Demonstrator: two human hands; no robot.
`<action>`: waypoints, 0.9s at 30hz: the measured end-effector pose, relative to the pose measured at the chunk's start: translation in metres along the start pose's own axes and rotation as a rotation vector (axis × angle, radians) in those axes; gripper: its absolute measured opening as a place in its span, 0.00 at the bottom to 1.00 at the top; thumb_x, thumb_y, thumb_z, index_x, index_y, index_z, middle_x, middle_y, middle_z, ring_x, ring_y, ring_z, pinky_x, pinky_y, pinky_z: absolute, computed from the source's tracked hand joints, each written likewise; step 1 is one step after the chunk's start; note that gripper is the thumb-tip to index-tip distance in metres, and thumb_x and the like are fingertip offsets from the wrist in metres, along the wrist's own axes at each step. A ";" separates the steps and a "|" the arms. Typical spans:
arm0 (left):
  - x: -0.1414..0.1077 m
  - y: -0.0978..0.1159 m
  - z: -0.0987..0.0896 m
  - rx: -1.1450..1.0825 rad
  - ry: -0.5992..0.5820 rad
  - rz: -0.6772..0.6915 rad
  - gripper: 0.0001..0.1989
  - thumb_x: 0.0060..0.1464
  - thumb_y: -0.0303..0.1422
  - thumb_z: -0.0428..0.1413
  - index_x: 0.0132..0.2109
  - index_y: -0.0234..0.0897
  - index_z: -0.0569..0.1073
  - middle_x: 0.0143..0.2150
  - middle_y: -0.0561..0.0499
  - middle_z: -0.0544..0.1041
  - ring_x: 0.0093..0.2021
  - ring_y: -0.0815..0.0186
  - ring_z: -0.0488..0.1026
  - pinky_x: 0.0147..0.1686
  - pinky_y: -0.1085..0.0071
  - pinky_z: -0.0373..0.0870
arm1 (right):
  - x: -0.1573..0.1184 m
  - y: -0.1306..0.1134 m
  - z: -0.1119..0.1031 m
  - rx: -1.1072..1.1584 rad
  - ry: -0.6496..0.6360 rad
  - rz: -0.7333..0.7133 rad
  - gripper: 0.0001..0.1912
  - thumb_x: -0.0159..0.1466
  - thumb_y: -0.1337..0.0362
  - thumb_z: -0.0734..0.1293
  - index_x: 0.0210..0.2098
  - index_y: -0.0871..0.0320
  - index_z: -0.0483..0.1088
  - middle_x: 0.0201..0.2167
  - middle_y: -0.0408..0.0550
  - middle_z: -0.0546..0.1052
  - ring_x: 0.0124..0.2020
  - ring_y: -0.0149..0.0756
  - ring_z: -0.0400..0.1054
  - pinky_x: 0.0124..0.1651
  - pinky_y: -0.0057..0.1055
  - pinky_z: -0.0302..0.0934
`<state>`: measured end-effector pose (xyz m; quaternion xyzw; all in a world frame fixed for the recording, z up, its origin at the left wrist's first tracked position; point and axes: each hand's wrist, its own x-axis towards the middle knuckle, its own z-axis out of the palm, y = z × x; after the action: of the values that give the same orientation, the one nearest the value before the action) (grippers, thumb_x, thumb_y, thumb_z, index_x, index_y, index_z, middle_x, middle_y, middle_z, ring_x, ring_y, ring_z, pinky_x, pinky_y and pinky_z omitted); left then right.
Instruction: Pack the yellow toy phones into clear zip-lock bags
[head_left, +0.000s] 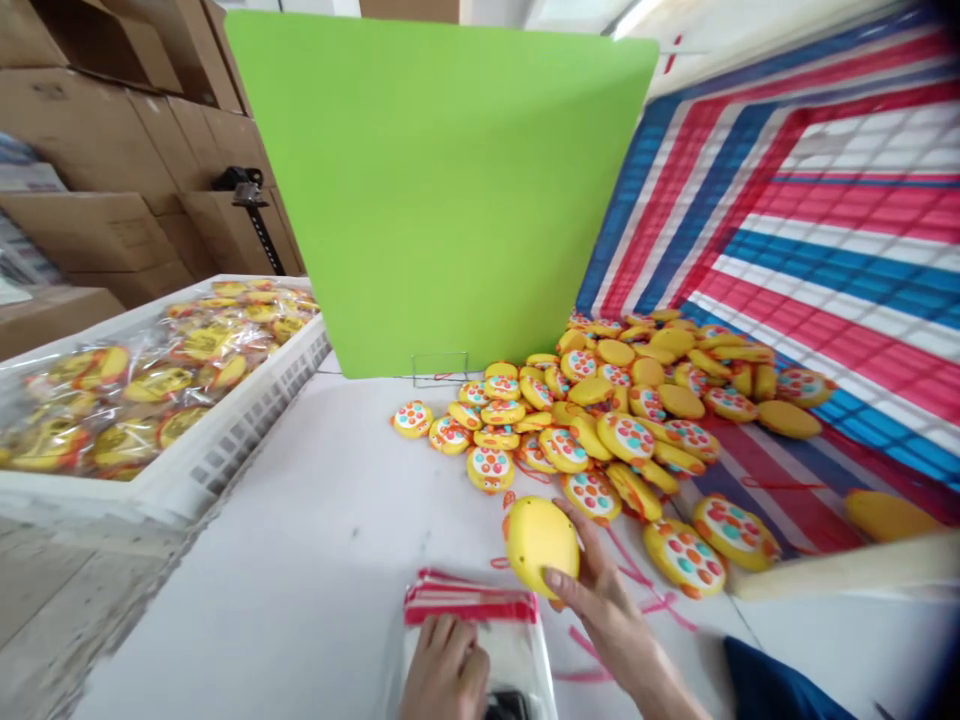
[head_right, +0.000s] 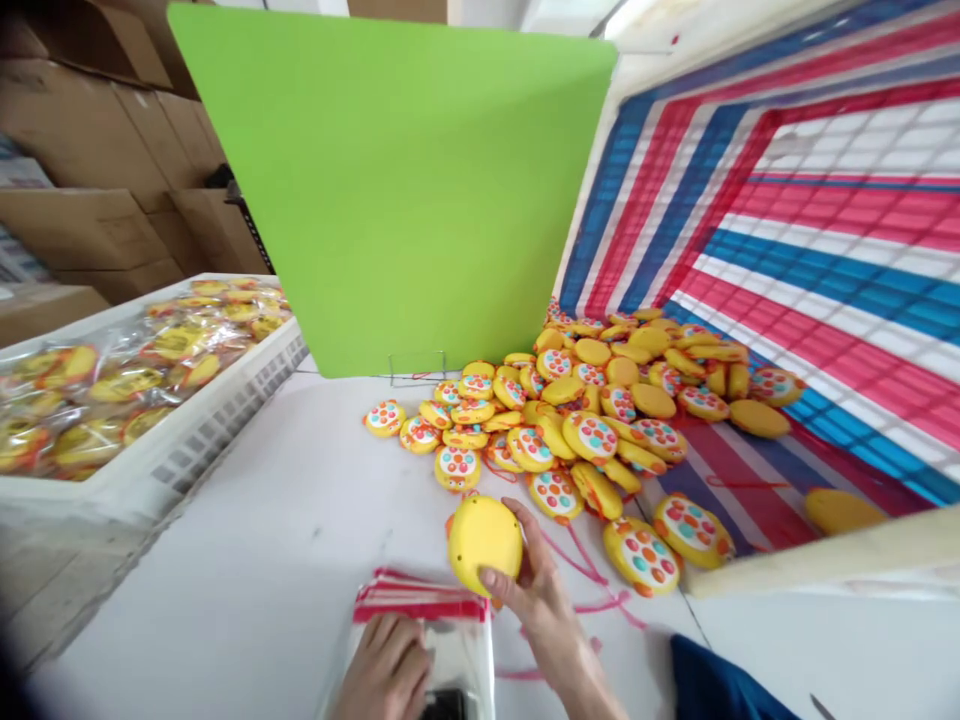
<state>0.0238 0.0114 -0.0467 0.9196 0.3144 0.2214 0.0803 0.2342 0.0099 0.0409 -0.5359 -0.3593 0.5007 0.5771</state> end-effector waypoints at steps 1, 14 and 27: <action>0.003 0.003 -0.007 -0.047 -0.041 -0.039 0.04 0.51 0.24 0.52 0.32 0.37 0.69 0.34 0.47 0.74 0.34 0.58 0.69 0.35 0.64 0.65 | -0.004 0.002 0.003 -0.012 -0.015 -0.002 0.45 0.52 0.53 0.73 0.63 0.48 0.49 0.47 0.48 0.73 0.42 0.40 0.70 0.38 0.31 0.66; -0.005 0.010 -0.030 -0.631 -0.068 -0.487 0.32 0.51 0.21 0.50 0.63 0.38 0.55 0.50 0.43 0.71 0.49 0.59 0.68 0.50 0.61 0.65 | -0.050 0.031 -0.018 -0.294 -0.264 0.236 0.37 0.54 0.50 0.70 0.58 0.53 0.57 0.51 0.54 0.74 0.49 0.47 0.69 0.49 0.39 0.65; 0.009 0.020 -0.043 -0.238 -0.012 -0.085 0.17 0.65 0.30 0.40 0.36 0.34 0.72 0.35 0.46 0.75 0.37 0.61 0.69 0.41 0.64 0.67 | -0.056 -0.001 0.025 -0.206 -0.016 0.225 0.28 0.59 0.47 0.65 0.55 0.50 0.66 0.40 0.47 0.77 0.27 0.35 0.70 0.31 0.34 0.71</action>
<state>0.0215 0.0017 0.0002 0.8906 0.3243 0.2483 0.2001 0.1974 -0.0381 0.0524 -0.6252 -0.3509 0.5269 0.4565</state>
